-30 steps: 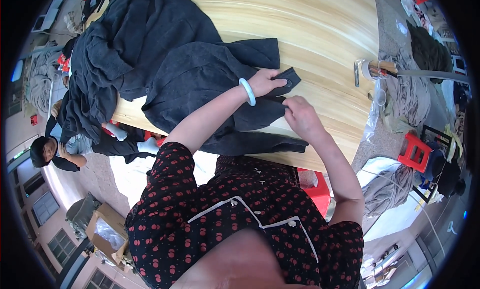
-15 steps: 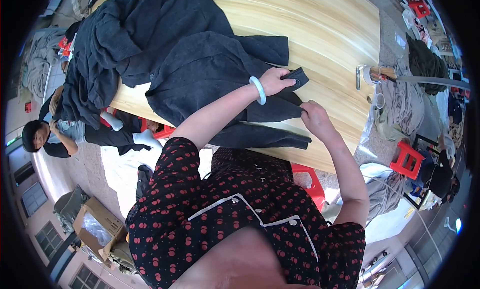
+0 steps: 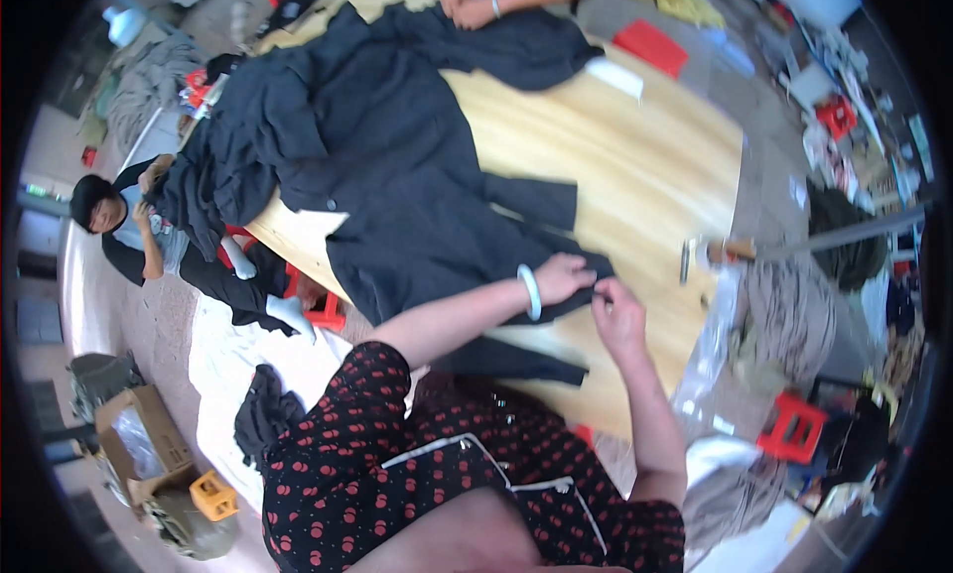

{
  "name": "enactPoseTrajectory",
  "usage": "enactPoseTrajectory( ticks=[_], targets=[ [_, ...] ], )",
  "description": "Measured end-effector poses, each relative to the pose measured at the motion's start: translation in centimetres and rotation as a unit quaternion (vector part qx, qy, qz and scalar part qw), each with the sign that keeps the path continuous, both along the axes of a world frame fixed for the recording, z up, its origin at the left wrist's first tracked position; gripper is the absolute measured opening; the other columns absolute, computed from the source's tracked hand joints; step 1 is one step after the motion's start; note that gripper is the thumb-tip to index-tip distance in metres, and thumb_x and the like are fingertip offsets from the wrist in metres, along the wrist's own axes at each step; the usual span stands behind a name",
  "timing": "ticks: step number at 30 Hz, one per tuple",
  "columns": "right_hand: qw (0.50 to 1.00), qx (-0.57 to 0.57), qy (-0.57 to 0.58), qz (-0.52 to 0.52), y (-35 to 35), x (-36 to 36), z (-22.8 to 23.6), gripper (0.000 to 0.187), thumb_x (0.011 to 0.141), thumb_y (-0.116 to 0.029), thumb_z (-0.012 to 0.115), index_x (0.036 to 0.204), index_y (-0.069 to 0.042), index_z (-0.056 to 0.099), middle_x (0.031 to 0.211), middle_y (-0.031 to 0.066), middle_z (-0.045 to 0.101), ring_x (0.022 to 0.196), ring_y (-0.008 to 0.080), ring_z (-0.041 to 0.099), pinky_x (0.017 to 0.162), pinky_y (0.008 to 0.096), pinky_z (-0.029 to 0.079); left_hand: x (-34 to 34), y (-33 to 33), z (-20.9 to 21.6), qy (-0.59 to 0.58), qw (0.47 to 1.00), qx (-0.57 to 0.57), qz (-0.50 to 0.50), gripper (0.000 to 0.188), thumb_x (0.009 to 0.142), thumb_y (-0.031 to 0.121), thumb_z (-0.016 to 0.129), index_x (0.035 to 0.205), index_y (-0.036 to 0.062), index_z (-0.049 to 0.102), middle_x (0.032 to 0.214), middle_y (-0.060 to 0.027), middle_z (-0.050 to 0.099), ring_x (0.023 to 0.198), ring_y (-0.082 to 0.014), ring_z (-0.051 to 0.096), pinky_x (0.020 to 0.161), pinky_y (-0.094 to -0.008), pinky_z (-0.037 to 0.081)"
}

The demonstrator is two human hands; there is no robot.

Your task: Folding and inspecting black garments on a workbench in a factory setting.

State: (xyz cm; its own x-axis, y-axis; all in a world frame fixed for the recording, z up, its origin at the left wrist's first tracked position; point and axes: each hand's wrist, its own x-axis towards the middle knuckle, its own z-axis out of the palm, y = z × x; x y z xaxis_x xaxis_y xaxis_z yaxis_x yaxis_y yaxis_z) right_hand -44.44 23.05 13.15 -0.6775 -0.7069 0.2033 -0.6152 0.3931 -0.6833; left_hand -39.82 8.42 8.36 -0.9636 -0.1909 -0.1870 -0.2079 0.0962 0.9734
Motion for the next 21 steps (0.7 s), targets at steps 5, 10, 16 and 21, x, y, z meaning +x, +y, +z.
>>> enactPoseTrajectory(
  ticks=[5, 10, 16, 21],
  targets=[
    [0.997, 0.019, 0.062, 0.043, 0.4, 0.2, 0.3, 0.03, 0.072, -0.002, 0.055, 0.101, 0.0, 0.05, 0.081, 0.0204, 0.055, 0.078, 0.0345, 0.053, 0.069, 0.0406, 0.043, 0.6, 0.7, -0.6, -0.012, 0.999, 0.038, 0.034, 0.027, 0.077, 0.025, 0.053, 0.079, -0.0015, 0.058, 0.074, -0.0154, 0.06, 0.068, -0.0214, 0.056, 0.064, -0.0321, 0.042],
    [0.984, 0.074, 0.139, 0.08, 0.0, -0.1, -0.9, 0.029, 0.072, -0.002, 0.053, 0.101, 0.005, 0.05, 0.08, 0.0204, 0.054, 0.078, 0.0352, 0.051, 0.072, 0.0407, 0.041, 0.9, 1.3, 0.3, 0.007, 0.979, -0.197, 0.055, 0.023, 0.079, 0.023, 0.05, 0.075, 0.0006, 0.055, 0.073, -0.0211, 0.056, 0.072, -0.037, 0.054, 0.064, -0.0413, 0.042],
    [0.976, 0.108, 0.141, 0.126, 0.0, -0.5, -2.0, 0.027, 0.074, -0.001, 0.049, 0.1, 0.006, 0.05, 0.079, 0.0208, 0.053, 0.077, 0.0339, 0.049, 0.071, 0.0397, 0.04, 1.0, 1.0, -0.2, 0.029, 0.963, -0.268, 0.019, 0.024, 0.078, 0.023, 0.051, 0.073, 0.0002, 0.054, 0.07, -0.0213, 0.055, 0.071, -0.0378, 0.053, 0.064, -0.0433, 0.042],
    [0.971, 0.11, 0.165, 0.132, 0.4, -1.0, -3.6, 0.026, 0.074, -0.003, 0.051, 0.099, 0.005, 0.05, 0.079, 0.0202, 0.052, 0.075, 0.0338, 0.048, 0.07, 0.0402, 0.039, -0.1, 0.7, -1.7, -0.047, 0.967, -0.245, -0.042, 0.032, 0.079, 0.028, 0.047, 0.081, -0.0027, 0.057, 0.079, -0.0235, 0.057, 0.079, -0.0384, 0.054, 0.073, -0.0428, 0.042]
  ],
)
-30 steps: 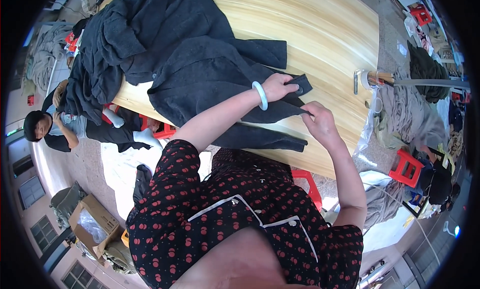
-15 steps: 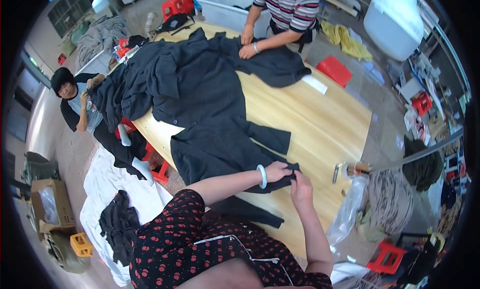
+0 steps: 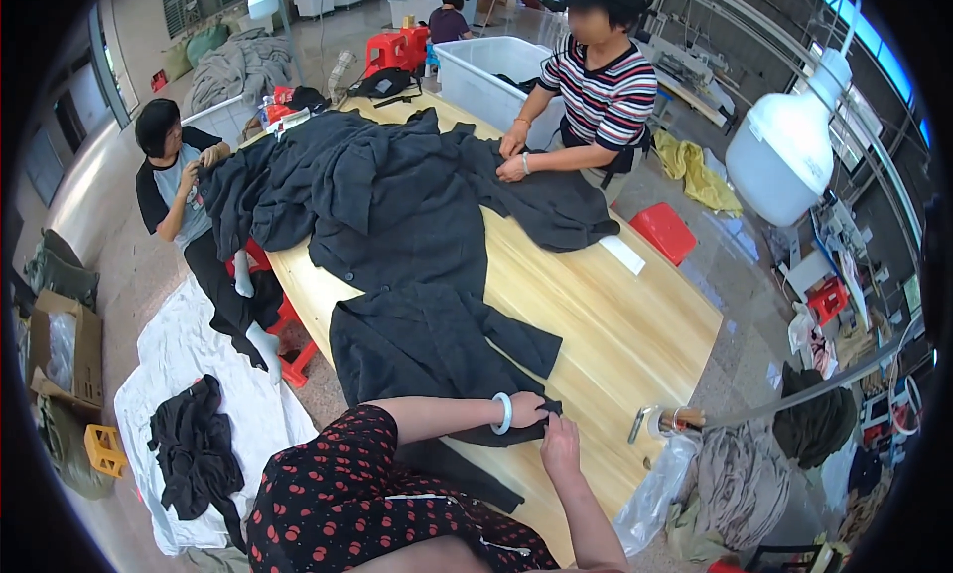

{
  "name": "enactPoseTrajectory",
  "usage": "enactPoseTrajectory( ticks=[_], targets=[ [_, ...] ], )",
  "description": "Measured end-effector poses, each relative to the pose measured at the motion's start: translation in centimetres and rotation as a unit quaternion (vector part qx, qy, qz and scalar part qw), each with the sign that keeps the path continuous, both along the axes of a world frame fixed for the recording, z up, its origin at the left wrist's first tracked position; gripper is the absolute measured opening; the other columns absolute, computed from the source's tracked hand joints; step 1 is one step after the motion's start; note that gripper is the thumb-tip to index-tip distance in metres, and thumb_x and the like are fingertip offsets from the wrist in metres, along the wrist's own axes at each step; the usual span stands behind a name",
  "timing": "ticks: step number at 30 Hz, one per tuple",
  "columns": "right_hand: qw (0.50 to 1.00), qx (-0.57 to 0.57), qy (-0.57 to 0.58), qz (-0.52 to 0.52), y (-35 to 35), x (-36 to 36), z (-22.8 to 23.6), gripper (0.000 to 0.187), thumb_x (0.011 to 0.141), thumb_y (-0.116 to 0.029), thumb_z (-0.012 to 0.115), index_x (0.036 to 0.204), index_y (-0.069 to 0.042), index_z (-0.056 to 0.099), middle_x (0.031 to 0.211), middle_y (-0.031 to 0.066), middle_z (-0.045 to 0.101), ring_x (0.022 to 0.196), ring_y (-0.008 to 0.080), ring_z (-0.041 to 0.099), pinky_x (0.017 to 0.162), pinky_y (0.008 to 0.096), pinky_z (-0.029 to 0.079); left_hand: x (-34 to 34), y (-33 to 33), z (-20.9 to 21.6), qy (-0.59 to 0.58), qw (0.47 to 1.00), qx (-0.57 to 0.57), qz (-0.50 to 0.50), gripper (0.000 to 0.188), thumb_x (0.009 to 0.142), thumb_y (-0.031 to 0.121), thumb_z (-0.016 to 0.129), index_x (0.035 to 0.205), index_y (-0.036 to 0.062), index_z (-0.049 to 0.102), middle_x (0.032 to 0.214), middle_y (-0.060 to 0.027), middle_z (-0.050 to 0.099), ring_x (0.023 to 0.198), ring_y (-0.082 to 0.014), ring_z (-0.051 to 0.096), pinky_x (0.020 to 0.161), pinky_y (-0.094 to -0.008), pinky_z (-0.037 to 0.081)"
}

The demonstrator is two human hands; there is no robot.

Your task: Folding and inspecting black garments on a workbench in a factory setting.

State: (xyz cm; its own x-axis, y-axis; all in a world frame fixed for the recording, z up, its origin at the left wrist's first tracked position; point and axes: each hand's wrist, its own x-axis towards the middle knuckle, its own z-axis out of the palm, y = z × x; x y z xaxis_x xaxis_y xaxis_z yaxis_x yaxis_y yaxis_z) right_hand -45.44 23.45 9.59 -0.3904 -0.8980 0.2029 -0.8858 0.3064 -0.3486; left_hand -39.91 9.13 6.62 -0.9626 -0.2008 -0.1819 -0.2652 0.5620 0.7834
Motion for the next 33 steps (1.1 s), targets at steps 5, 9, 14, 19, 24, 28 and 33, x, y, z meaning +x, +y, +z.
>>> enactPoseTrajectory(
  ticks=[5, 9, 14, 19, 24, 28, 33],
  targets=[
    [0.999, 0.002, -0.036, -0.006, -0.6, 0.4, 0.3, 0.022, 0.074, -0.008, 0.053, 0.094, 0.002, 0.054, 0.079, 0.0178, 0.053, 0.076, 0.0327, 0.05, 0.071, 0.0402, 0.039, 0.4, -0.9, -0.1, -0.051, 0.997, -0.006, -0.055, 0.038, 0.078, 0.029, 0.047, 0.083, -0.0066, 0.057, 0.082, -0.025, 0.057, 0.081, -0.0382, 0.055, 0.074, -0.0409, 0.042],
    [0.999, 0.013, -0.038, -0.004, -1.2, -0.6, 0.2, 0.02, 0.074, -0.01, 0.054, 0.091, 0.001, 0.056, 0.079, 0.0162, 0.053, 0.076, 0.0316, 0.05, 0.071, 0.0405, 0.039, 1.1, -1.8, 0.9, -0.048, 0.993, 0.06, -0.087, 0.04, 0.077, 0.031, 0.048, 0.082, -0.0077, 0.056, 0.082, -0.0263, 0.057, 0.08, -0.0391, 0.054, 0.074, -0.0406, 0.042],
    [0.997, 0.007, -0.082, 0.008, -1.5, -1.3, 0.2, 0.015, 0.073, -0.008, 0.054, 0.084, 0.002, 0.058, 0.077, 0.0204, 0.057, 0.074, 0.0346, 0.054, 0.069, 0.0402, 0.043, 1.2, -1.5, -0.1, -0.03, 0.995, 0.037, -0.088, 0.039, 0.076, 0.029, 0.047, 0.081, -0.0094, 0.053, 0.082, -0.027, 0.056, 0.08, -0.0398, 0.054, 0.074, -0.0412, 0.042],
    [0.996, 0.002, -0.087, 0.005, -1.5, -1.2, 0.0, 0.015, 0.073, -0.006, 0.054, 0.084, 0.003, 0.058, 0.076, 0.0208, 0.056, 0.073, 0.0356, 0.053, 0.067, 0.0407, 0.043, 1.7, -0.1, -1.3, 0.009, 0.999, 0.006, -0.045, 0.026, 0.078, 0.019, 0.046, 0.081, -0.0062, 0.049, 0.082, -0.0245, 0.055, 0.08, -0.0392, 0.053, 0.071, -0.0434, 0.042],
    [0.996, 0.027, -0.086, 0.006, -0.6, -0.4, 0.6, 0.014, 0.074, -0.006, 0.051, 0.084, 0.002, 0.057, 0.076, 0.0197, 0.055, 0.074, 0.0338, 0.052, 0.067, 0.0398, 0.041, 2.7, 0.7, -0.4, 0.069, 0.996, -0.05, -0.034, 0.015, 0.075, 0.012, 0.045, 0.077, -0.0028, 0.048, 0.078, -0.0229, 0.054, 0.077, -0.0381, 0.053, 0.07, -0.0435, 0.043],
    [0.989, -0.037, -0.141, 0.021, 0.4, -0.9, -0.9, 0.012, 0.075, -0.006, 0.05, 0.083, -0.001, 0.056, 0.074, 0.0187, 0.054, 0.071, 0.0348, 0.052, 0.064, 0.0412, 0.042, 3.4, 0.4, 0.6, 0.111, 0.991, -0.062, -0.053, 0.013, 0.071, 0.01, 0.046, 0.072, -0.0023, 0.048, 0.076, -0.0219, 0.053, 0.074, -0.0376, 0.052, 0.069, -0.0432, 0.043],
    [0.964, -0.032, -0.262, -0.028, 0.3, -0.8, 0.2, 0.011, 0.076, -0.011, 0.056, 0.082, -0.002, 0.055, 0.069, 0.0152, 0.055, 0.063, 0.0269, 0.055, 0.059, 0.0346, 0.043, 3.8, -0.4, 2.9, 0.159, 0.981, -0.047, -0.104, 0.012, 0.069, 0.011, 0.049, 0.072, -0.0008, 0.049, 0.073, -0.0189, 0.052, 0.071, -0.0373, 0.051, 0.064, -0.0433, 0.042]
  ],
)
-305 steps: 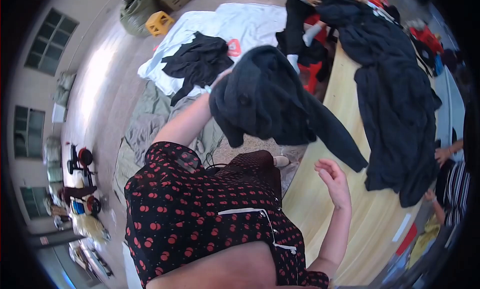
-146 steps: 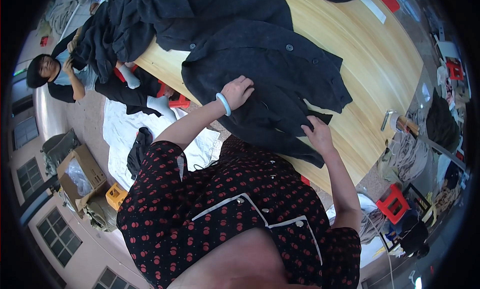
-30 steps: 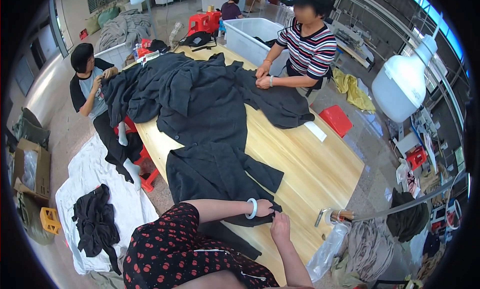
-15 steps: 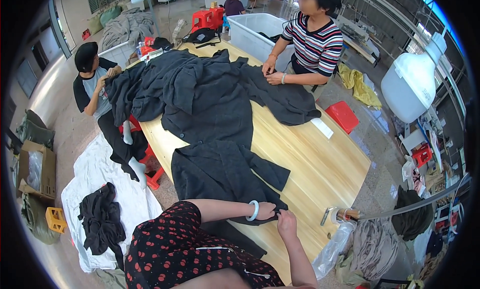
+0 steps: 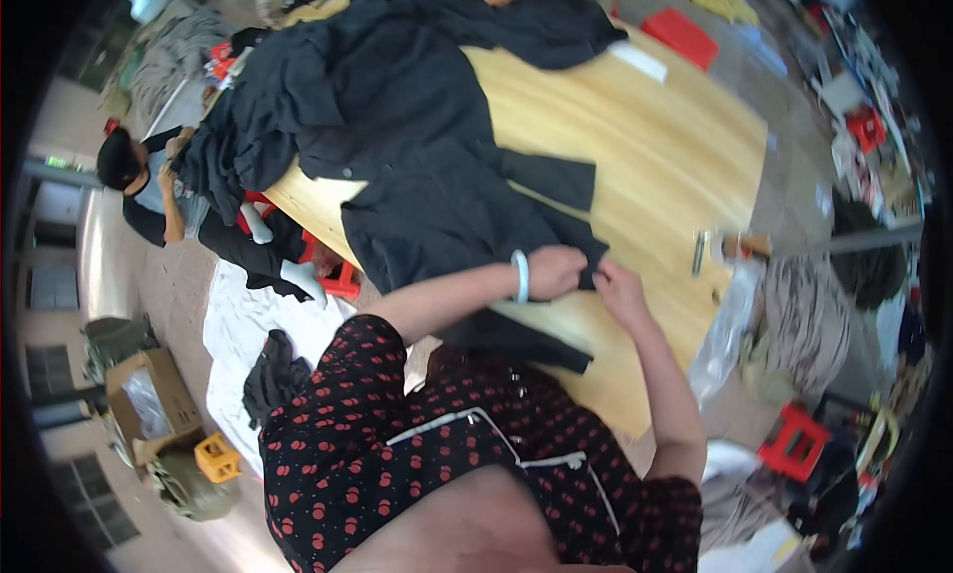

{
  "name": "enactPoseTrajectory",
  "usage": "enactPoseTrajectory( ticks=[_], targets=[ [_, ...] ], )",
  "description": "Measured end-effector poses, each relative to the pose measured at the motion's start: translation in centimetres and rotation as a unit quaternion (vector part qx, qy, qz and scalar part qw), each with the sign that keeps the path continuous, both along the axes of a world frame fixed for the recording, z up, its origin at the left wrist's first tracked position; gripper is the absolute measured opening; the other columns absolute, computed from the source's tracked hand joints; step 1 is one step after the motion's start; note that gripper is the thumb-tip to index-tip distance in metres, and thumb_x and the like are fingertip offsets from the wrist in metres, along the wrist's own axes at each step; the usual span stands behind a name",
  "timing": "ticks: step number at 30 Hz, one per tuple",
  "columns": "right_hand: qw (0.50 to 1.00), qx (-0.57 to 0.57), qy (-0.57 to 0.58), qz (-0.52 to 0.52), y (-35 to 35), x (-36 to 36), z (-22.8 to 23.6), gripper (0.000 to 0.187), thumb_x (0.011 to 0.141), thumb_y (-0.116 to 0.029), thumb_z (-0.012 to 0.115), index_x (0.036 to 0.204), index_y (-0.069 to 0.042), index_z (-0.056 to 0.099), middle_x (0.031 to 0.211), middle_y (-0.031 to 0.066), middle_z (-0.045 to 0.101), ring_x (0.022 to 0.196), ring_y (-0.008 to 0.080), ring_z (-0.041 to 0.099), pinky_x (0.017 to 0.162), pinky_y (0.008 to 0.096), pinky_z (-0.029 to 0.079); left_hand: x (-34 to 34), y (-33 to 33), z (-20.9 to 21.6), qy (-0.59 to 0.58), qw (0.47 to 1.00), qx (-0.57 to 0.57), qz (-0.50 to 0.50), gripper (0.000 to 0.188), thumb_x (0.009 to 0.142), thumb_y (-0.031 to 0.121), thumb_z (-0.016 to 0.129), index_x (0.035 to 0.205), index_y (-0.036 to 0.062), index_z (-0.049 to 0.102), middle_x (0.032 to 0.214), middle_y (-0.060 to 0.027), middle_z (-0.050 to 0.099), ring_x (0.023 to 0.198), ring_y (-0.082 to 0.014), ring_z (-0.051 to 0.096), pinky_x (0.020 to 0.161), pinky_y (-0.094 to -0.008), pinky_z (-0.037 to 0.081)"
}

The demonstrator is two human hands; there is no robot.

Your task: Folding and inspecting black garments on a workbench in a factory setting.

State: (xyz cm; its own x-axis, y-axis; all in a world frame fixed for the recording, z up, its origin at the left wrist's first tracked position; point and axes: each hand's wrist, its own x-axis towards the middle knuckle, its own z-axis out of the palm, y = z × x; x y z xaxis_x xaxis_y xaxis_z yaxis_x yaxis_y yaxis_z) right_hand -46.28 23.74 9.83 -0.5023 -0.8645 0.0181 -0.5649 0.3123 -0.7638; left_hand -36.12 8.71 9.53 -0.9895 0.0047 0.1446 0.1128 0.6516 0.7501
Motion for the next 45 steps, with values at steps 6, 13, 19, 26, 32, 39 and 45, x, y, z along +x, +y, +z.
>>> enactPoseTrajectory(
  ticks=[6, 13, 19, 26, 32, 39, 45],
  targets=[
    [0.908, -0.07, -0.407, -0.074, -1.7, -2.2, 0.3, 0.03, 0.079, -0.025, 0.059, 0.096, -0.003, 0.05, 0.08, -0.001, 0.054, 0.068, 0.0073, 0.049, 0.055, 0.0221, 0.039, -1.2, -2.9, 0.6, -0.117, 0.978, 0.17, 0.01, 0.019, 0.076, 0.015, 0.055, 0.086, -0.0006, 0.054, 0.077, -0.0188, 0.055, 0.072, -0.0304, 0.056, 0.065, -0.0343, 0.044],
    [0.844, 0.003, -0.531, -0.08, -1.2, -0.7, -0.4, 0.038, 0.078, -0.025, 0.06, 0.106, -0.001, 0.052, 0.093, 0.0026, 0.056, 0.083, 0.0097, 0.052, 0.069, 0.0212, 0.042, 0.2, -0.9, -1.0, 0.055, 0.989, 0.084, 0.108, 0.013, 0.069, 0.012, 0.059, 0.077, 0.0036, 0.054, 0.076, -0.0146, 0.052, 0.074, -0.0321, 0.052, 0.065, -0.0378, 0.043],
    [0.832, -0.048, -0.548, -0.076, -1.7, 0.3, 2.4, 0.023, 0.078, -0.005, 0.055, 0.1, 0.001, 0.054, 0.095, 0.0062, 0.058, 0.086, 0.0124, 0.054, 0.078, 0.025, 0.042, 3.0, 0.8, 0.7, 0.134, 0.964, 0.002, 0.23, 0.014, 0.067, 0.009, 0.062, 0.076, 0.0035, 0.052, 0.074, -0.0106, 0.049, 0.073, -0.0285, 0.048, 0.066, -0.0351, 0.041],
    [0.85, -0.099, -0.516, -0.027, -1.9, 0.2, 6.2, 0.02, 0.076, -0.004, 0.056, 0.095, 0.001, 0.057, 0.091, 0.005, 0.059, 0.082, 0.0101, 0.055, 0.076, 0.0229, 0.042, 4.4, -2.4, 1.2, 0.052, 0.983, 0.047, 0.171, 0.024, 0.069, 0.025, 0.064, 0.074, 0.0054, 0.051, 0.066, -0.0077, 0.048, 0.066, -0.0247, 0.05, 0.061, -0.0325, 0.041],
    [0.837, -0.124, -0.533, -0.008, -2.7, -0.4, 8.2, 0.022, 0.075, 0.0, 0.054, 0.096, 0.002, 0.056, 0.092, 0.0064, 0.06, 0.084, 0.0116, 0.055, 0.079, 0.0248, 0.041, 5.0, -4.1, 2.4, 0.015, 0.981, 0.159, 0.114, 0.021, 0.07, 0.018, 0.062, 0.082, 0.0036, 0.055, 0.071, -0.0082, 0.049, 0.069, -0.0206, 0.054, 0.063, -0.031, 0.044],
    [0.837, -0.152, -0.526, 0.015, -2.1, 0.2, 10.1, 0.027, 0.073, 0.0, 0.053, 0.099, 0.005, 0.053, 0.095, 0.0094, 0.059, 0.086, 0.0148, 0.056, 0.08, 0.0262, 0.042, 5.1, -3.5, 3.7, -0.039, 0.967, 0.25, 0.03, 0.02, 0.068, 0.009, 0.055, 0.086, -0.0005, 0.054, 0.078, -0.0083, 0.056, 0.074, -0.0158, 0.053, 0.065, -0.0283, 0.043],
    [0.831, -0.195, -0.518, -0.044, -0.6, -1.3, 9.5, 0.031, 0.071, -0.003, 0.056, 0.1, 0.006, 0.053, 0.095, 0.0103, 0.059, 0.088, 0.0162, 0.055, 0.082, 0.0272, 0.04, 11.0, -7.9, -2.6, -0.198, 0.974, 0.069, 0.08, 0.024, 0.066, 0.019, 0.055, 0.082, 0.0025, 0.06, 0.077, -0.0176, 0.059, 0.074, -0.0313, 0.057, 0.068, -0.0364, 0.045]
  ],
)
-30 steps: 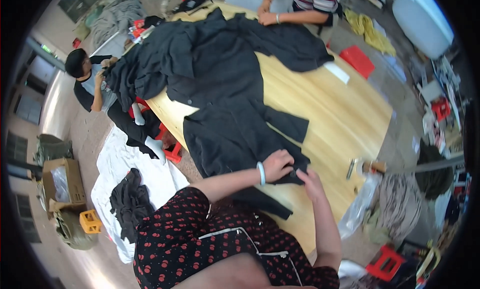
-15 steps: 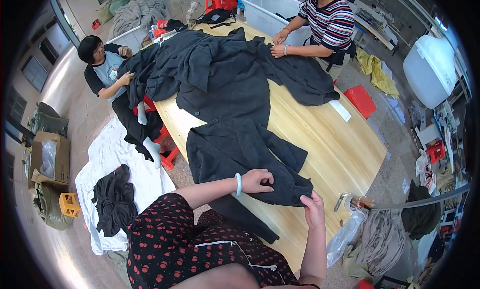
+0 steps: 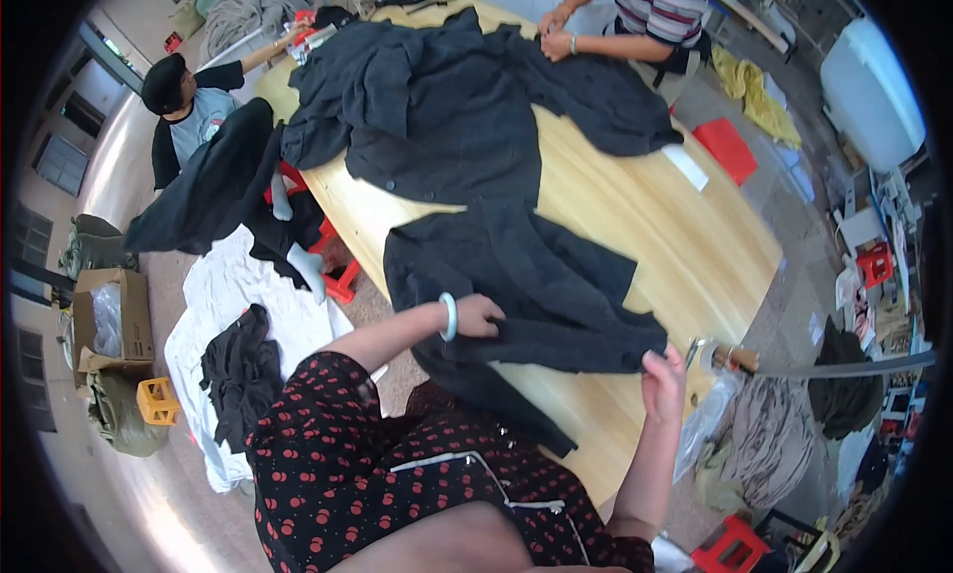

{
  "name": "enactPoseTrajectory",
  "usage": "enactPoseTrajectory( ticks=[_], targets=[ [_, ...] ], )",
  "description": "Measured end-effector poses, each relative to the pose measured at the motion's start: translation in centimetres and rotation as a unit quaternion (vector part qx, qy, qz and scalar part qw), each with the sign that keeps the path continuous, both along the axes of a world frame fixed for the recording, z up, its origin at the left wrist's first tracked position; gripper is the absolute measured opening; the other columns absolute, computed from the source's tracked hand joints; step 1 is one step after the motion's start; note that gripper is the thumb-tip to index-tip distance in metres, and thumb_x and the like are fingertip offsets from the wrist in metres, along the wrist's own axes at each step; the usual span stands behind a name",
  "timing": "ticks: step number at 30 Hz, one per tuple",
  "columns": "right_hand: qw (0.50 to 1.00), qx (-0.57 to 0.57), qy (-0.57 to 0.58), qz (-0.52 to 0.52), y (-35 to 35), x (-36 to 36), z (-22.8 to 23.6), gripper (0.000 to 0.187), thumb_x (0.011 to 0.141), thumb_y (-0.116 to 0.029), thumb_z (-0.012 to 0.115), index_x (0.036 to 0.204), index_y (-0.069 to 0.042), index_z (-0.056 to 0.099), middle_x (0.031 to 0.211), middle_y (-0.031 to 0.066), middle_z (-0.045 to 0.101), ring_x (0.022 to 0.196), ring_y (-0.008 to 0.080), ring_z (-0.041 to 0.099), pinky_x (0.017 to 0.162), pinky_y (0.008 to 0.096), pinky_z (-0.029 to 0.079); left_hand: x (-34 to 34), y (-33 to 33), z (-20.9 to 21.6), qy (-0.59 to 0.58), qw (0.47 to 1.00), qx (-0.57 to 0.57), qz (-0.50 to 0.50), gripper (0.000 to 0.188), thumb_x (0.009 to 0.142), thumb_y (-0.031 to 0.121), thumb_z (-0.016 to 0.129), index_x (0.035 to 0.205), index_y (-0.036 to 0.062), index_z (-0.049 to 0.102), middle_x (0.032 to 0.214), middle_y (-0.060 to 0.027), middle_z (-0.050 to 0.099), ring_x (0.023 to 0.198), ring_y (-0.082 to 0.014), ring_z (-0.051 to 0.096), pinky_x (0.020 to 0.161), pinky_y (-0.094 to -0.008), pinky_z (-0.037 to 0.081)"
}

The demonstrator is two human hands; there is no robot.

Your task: Folding and inspecting black garments on a workbench in a factory setting.

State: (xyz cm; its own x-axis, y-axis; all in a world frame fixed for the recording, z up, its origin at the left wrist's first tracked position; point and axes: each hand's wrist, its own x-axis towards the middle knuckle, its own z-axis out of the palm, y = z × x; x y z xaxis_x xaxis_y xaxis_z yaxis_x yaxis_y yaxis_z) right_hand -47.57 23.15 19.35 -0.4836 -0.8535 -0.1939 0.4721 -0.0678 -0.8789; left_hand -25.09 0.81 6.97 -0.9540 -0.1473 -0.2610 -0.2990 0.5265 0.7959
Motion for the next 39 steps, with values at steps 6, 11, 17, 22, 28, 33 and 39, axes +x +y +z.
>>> enactPoseTrajectory(
  ticks=[6, 11, 17, 22, 28, 33, 39],
  targets=[
    [1.0, 0.018, 0.005, 0.003, 1.8, -2.3, -1.6, 0.033, 0.072, -0.007, 0.053, 0.103, 0.005, 0.052, 0.1, 0.0098, 0.058, 0.093, 0.0164, 0.055, 0.084, 0.0269, 0.04, 5.4, -3.2, -2.1, -0.219, 0.965, -0.146, 0.01, 0.033, 0.069, 0.012, 0.049, 0.1, 0.0045, 0.057, 0.091, -0.0175, 0.059, 0.088, -0.0338, 0.056, 0.079, -0.0381, 0.044],
    [0.999, 0.027, -0.016, -0.008, 3.2, -3.1, -3.0, 0.038, 0.07, -0.006, 0.053, 0.106, 0.006, 0.05, 0.102, 0.0115, 0.057, 0.094, 0.0182, 0.054, 0.086, 0.0287, 0.039, 2.7, -4.7, -1.9, -0.153, 0.974, -0.091, 0.139, 0.074, 0.068, 0.005, 0.051, 0.132, 0.0127, 0.014, 0.082, -0.0245, 0.058, 0.082, -0.0365, 0.056, 0.077, -0.0401, 0.044],
    [1.0, 0.014, -0.015, -0.015, 3.8, -2.3, -2.0, 0.043, 0.068, -0.008, 0.054, 0.107, 0.008, 0.049, 0.105, 0.0136, 0.056, 0.097, 0.0204, 0.053, 0.088, 0.0298, 0.037, -3.9, -4.2, -2.3, -0.093, 0.984, -0.116, 0.1, 0.088, 0.068, 0.004, 0.053, 0.134, 0.0207, -0.002, 0.081, -0.0241, 0.058, 0.079, -0.0371, 0.056, 0.077, -0.0406, 0.045],
    [1.0, -0.015, -0.014, -0.021, 3.9, -2.3, -1.0, 0.048, 0.065, -0.009, 0.057, 0.109, 0.009, 0.047, 0.105, 0.0145, 0.055, 0.098, 0.0218, 0.053, 0.09, 0.0314, 0.036, -5.7, -5.2, -5.3, -0.031, 0.977, -0.159, 0.137, 0.04, 0.067, 0.007, 0.053, 0.107, 0.0116, 0.053, 0.088, -0.0163, 0.06, 0.085, -0.033, 0.056, 0.079, -0.039, 0.044],
    [0.997, 0.002, -0.009, -0.075, 6.7, -5.0, -0.9, 0.045, 0.072, -0.01, 0.056, 0.111, 0.007, 0.045, 0.108, 0.014, 0.053, 0.098, 0.0216, 0.052, 0.089, 0.032, 0.037, 1.0, -8.4, 3.8, -0.027, 0.989, -0.14, 0.039, 0.023, 0.065, 0.012, 0.051, 0.083, -0.0014, 0.058, 0.075, -0.0208, 0.057, 0.073, -0.0326, 0.056, 0.069, -0.0363, 0.045],
    [0.988, 0.069, -0.006, -0.134, 6.4, -5.4, -1.4, 0.029, 0.081, -0.009, 0.052, 0.108, 0.001, 0.048, 0.103, 0.0097, 0.056, 0.093, 0.0171, 0.054, 0.084, 0.0298, 0.041, 7.2, -8.3, 12.6, -0.129, 0.891, 0.373, 0.226, 0.027, 0.063, 0.007, 0.049, 0.085, -0.0048, 0.057, 0.074, -0.0012, 0.056, 0.069, -0.0081, 0.051, 0.065, -0.0182, 0.041],
    [0.95, 0.277, 0.109, -0.097, 2.2, -6.6, -14.0, 0.015, 0.079, -0.022, 0.061, 0.08, -0.007, 0.059, 0.069, -0.0057, 0.054, 0.062, 0.0028, 0.046, 0.053, 0.0175, 0.032, 5.7, -8.3, -0.6, -0.263, 0.941, 0.123, 0.172, 0.027, 0.068, 0.014, 0.053, 0.089, -0.0022, 0.057, 0.079, -0.01, 0.057, 0.079, -0.0192, 0.052, 0.073, -0.0264, 0.041]
  ],
)
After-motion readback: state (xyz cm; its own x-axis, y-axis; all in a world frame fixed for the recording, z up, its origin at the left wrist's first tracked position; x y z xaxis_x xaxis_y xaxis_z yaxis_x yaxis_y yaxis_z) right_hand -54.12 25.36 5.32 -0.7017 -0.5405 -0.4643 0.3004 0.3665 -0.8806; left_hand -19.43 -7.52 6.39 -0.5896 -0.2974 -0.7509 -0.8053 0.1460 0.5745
